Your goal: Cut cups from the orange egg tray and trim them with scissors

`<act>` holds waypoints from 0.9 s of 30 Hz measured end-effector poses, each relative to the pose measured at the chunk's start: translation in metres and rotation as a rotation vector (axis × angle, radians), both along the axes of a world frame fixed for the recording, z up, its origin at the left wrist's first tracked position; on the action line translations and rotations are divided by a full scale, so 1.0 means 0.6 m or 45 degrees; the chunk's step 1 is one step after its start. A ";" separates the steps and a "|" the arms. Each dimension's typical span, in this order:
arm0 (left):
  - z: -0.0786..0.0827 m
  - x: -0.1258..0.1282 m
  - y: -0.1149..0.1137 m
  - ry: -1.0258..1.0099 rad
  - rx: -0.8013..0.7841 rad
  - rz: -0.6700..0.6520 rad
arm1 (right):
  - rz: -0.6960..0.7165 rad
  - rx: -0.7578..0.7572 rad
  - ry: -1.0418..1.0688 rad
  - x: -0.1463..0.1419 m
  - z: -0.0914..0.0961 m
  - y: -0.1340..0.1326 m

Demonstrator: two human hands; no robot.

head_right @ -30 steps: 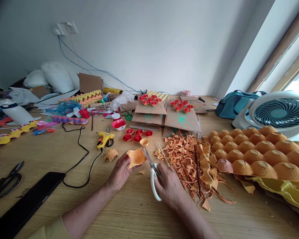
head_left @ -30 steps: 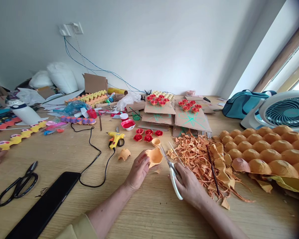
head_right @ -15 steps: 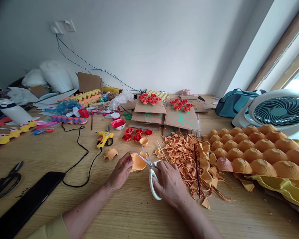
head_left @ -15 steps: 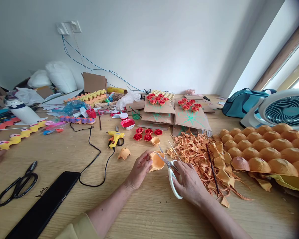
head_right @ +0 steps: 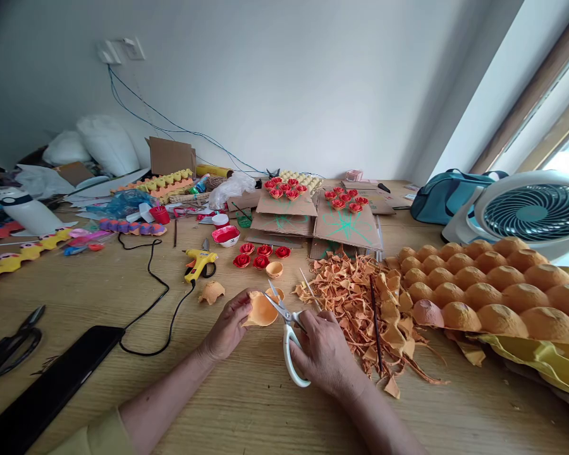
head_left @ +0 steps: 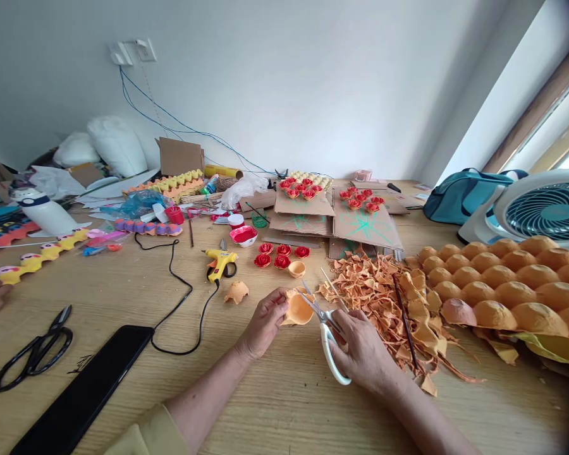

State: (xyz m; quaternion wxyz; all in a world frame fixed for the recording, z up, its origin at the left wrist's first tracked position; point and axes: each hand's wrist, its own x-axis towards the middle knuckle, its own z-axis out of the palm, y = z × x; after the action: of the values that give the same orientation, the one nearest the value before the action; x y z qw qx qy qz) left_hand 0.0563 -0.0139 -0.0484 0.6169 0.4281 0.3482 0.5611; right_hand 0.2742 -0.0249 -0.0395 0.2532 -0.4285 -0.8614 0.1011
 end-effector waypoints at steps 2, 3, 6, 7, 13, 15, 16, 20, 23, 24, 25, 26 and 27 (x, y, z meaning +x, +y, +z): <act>0.002 0.000 0.000 -0.025 -0.024 0.000 | 0.000 -0.020 0.002 -0.001 0.001 -0.001; 0.001 -0.001 0.000 -0.046 -0.038 0.001 | 0.002 -0.025 0.004 -0.001 0.001 -0.002; -0.002 -0.002 0.001 -0.128 -0.078 0.006 | 0.009 -0.026 0.008 -0.002 0.000 -0.004; -0.004 -0.002 0.002 -0.155 -0.084 0.012 | 0.010 -0.023 0.008 -0.002 0.000 -0.004; -0.001 0.002 0.004 -0.230 -0.023 -0.003 | -0.038 -0.027 -0.002 -0.004 -0.004 -0.005; 0.001 0.002 0.004 -0.190 0.072 -0.019 | -0.099 -0.026 0.012 -0.004 -0.007 -0.003; 0.001 0.002 0.003 -0.133 0.127 -0.035 | -0.131 -0.029 0.021 -0.003 -0.008 -0.002; -0.002 0.005 0.000 0.143 0.322 -0.110 | -0.165 -0.029 0.018 -0.004 -0.010 0.002; -0.007 0.010 -0.002 0.213 0.369 -0.041 | -0.113 -0.038 -0.017 -0.009 -0.006 0.001; -0.008 0.011 -0.003 0.229 0.370 -0.018 | -0.103 -0.053 -0.025 -0.010 -0.005 0.000; -0.008 0.011 -0.004 0.247 0.372 -0.004 | -0.099 -0.068 -0.029 -0.011 -0.003 -0.001; -0.008 0.011 -0.005 0.272 0.375 0.001 | -0.101 -0.078 -0.030 -0.011 -0.003 -0.002; -0.007 0.011 -0.006 0.303 0.376 0.006 | -0.107 -0.085 -0.028 -0.011 -0.002 -0.003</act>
State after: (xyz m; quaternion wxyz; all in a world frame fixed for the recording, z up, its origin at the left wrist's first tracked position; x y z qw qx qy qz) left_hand 0.0628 -0.0174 -0.0528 0.5006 0.5766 0.3334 0.5530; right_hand 0.2675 -0.0267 -0.0409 0.2332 -0.4737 -0.8415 0.1144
